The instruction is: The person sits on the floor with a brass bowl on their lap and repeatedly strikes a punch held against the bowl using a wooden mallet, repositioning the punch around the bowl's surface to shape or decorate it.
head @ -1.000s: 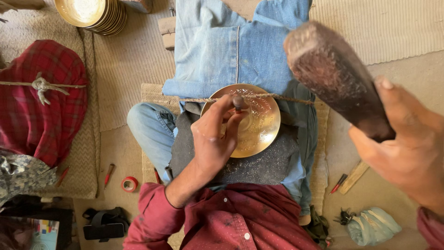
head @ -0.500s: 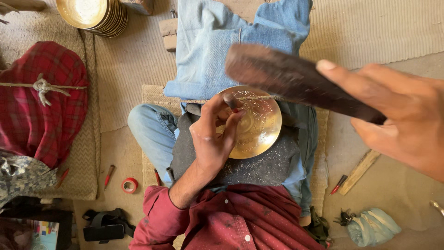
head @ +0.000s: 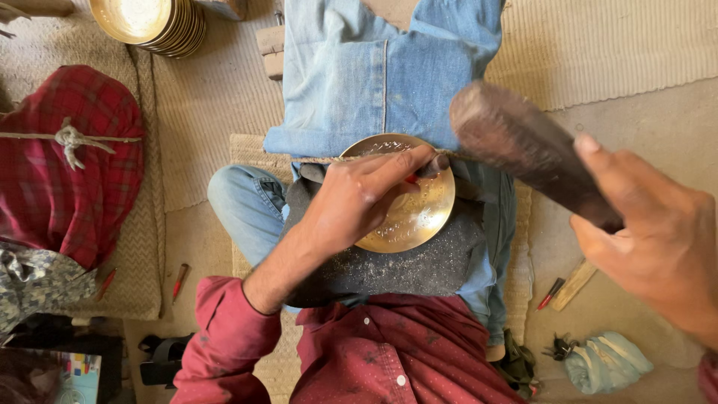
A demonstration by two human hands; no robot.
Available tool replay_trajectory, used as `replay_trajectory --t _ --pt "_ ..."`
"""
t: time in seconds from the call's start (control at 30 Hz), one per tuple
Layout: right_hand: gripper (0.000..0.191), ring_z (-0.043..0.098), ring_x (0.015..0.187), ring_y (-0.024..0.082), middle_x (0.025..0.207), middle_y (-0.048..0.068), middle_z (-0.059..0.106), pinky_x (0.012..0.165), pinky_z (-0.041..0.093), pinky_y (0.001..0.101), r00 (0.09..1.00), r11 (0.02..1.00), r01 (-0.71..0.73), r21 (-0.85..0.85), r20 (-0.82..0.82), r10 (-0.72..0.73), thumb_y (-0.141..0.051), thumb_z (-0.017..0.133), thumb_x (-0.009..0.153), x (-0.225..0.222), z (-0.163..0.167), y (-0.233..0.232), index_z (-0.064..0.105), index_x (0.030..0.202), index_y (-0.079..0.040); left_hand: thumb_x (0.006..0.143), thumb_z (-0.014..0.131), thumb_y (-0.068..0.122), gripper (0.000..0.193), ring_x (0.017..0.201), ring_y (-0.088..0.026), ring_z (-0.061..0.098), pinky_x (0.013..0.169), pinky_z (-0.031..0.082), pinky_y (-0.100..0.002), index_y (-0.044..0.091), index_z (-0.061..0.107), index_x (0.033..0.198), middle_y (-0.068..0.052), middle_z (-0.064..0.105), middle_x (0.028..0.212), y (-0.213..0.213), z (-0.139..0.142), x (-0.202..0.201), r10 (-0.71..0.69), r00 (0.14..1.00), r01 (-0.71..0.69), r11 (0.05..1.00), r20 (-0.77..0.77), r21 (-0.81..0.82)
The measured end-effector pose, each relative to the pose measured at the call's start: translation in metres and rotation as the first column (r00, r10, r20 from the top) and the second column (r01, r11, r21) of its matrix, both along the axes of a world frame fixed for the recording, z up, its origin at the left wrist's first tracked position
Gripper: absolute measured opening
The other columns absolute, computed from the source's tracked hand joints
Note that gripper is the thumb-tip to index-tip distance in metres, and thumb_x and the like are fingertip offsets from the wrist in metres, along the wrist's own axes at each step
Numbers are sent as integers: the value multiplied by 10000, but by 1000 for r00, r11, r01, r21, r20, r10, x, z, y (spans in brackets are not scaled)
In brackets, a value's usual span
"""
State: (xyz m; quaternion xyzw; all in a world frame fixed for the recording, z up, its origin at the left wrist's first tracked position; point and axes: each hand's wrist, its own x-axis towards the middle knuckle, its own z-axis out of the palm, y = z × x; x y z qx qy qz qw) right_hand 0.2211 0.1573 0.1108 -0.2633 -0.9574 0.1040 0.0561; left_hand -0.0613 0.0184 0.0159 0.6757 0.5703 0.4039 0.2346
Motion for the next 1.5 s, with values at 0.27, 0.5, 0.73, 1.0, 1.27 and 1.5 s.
replay_trajectory --t 0.27,0.5,0.73,1.0,1.27,1.5 --pt "808 691 866 379 1162 216 671 728 557 426 956 987 138 -80 -250 -154 9 765 808 39 -64 -26 460 1549 -94 924 695 19 529 1018 -317 744 836 615 -397 108 556 1427 -106 740 1189 17 7 -11 -187 982 186 982 22 34" --pt "834 719 906 327 1134 221 685 771 578 394 914 978 192 -83 -348 -209 29 787 887 72 -105 -42 379 1607 -80 959 703 194 463 828 -325 742 704 603 -413 209 599 1410 -100 772 1077 29 10 -12 -280 956 275 959 -86 -62" --pt "970 689 840 205 994 141 657 777 580 305 717 842 252 -476 -492 -493 100 761 953 96 -121 -64 96 1643 -50 930 693 160 489 838 -322 742 708 602 -420 186 603 1410 -105 772 1058 32 12 -13 -318 942 314 948 -111 -52" --pt "672 681 800 253 980 168 666 738 572 367 843 938 290 -189 -413 -344 131 759 879 66 -117 -64 418 1433 -35 911 685 136 526 892 -317 749 744 592 -432 167 577 1425 -93 777 1029 33 14 -12 -357 925 353 934 -128 -54" --pt "726 661 752 269 931 184 677 653 549 420 959 977 212 -16 -189 -211 113 799 717 45 -100 -61 502 1362 -36 911 671 118 511 936 -272 763 743 605 -418 200 600 1411 -27 788 1071 33 16 -8 -369 910 324 918 -189 -229" --pt "822 663 868 158 1023 112 621 805 591 287 767 841 212 -498 -448 -459 156 721 955 76 -118 -55 256 1608 -25 926 688 117 485 1074 -301 737 868 610 -390 172 588 1398 -64 739 1282 26 16 -14 -318 948 318 948 -15 -9"
